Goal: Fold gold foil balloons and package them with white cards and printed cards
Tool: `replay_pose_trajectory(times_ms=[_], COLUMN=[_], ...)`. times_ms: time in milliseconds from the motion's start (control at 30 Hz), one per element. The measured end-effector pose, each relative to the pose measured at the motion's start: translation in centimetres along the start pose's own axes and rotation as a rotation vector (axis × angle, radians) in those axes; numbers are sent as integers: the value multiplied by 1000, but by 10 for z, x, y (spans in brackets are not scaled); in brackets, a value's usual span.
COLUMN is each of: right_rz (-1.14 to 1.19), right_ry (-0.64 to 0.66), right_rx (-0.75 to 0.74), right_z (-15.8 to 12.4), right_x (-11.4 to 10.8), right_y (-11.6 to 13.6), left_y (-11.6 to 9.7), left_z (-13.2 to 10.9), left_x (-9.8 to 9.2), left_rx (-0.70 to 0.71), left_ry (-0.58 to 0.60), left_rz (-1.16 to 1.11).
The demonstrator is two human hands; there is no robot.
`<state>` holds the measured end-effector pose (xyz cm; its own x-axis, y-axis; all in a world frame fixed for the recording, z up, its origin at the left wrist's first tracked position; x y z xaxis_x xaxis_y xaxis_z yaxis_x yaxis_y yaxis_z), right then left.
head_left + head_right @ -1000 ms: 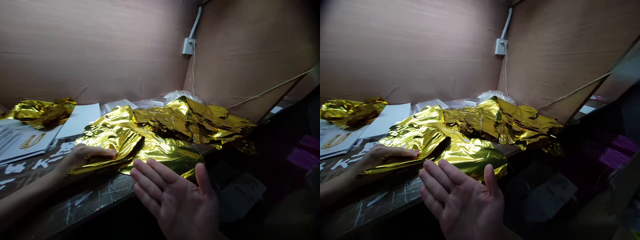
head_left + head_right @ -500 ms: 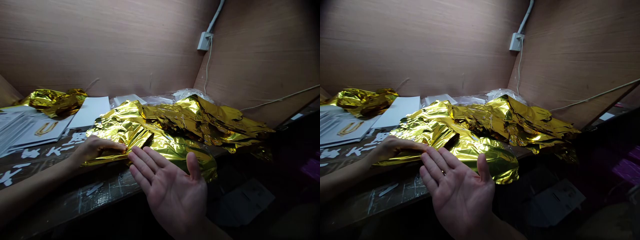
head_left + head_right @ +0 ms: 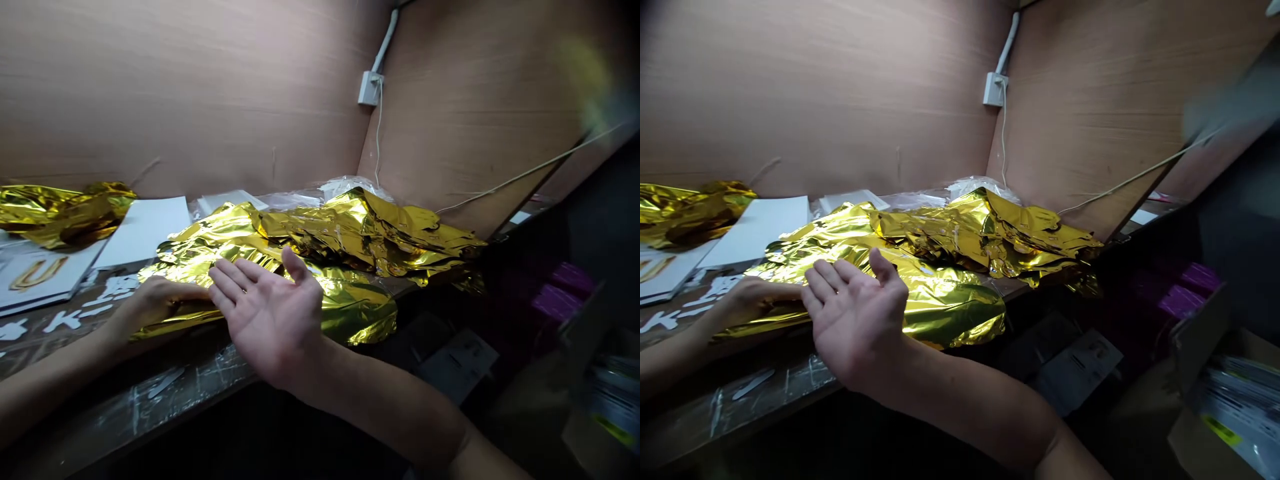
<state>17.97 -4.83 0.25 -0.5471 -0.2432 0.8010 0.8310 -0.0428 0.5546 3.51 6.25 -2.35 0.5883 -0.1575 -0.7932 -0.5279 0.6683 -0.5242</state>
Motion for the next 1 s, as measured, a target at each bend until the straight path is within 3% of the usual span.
replay_pose_trajectory(times_ms=[133, 233, 333, 400, 500, 600, 767, 1000], right_rz=[-79, -328, -835, -1297, -1737, -1864, -2033, -2165], right_ry=[29, 157, 373, 440, 601, 749, 846, 829], right_rx=[-15, -85, -146, -214, -304, -352, -299, -303], right_z=[13, 23, 31, 38, 44, 44, 43, 64], right_x=[6, 7, 3, -8, -24, -38, -42, -33], right_y=[-2, 19, 47, 61, 61, 45, 31, 40], left_y=[-4, -3, -8, -13, -19, -18, -16, -17], left_z=[5, 6, 4, 2, -1, -5, -10, -7], left_x=[0, 4, 7, 8, 8, 8, 10, 13], left_rx=[50, 36, 76, 136, 226, 299, 418, 390], left_ry=[88, 166, 205, 212, 198, 179, 177, 180], left_rz=[3, -16, -49, -79, -115, -96, -66, -64])
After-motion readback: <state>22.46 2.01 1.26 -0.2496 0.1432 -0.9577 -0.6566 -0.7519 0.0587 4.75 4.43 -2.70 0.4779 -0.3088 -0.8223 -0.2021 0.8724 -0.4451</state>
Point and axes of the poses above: each hand's wrist, its own z-axis towards the middle knuckle, its own x-axis out of the palm, y = z × x, the point moved 7 cm from there along z, towards the middle knuckle, and after that the axes turned 5 degrees about -x, right-handed, at the moved point
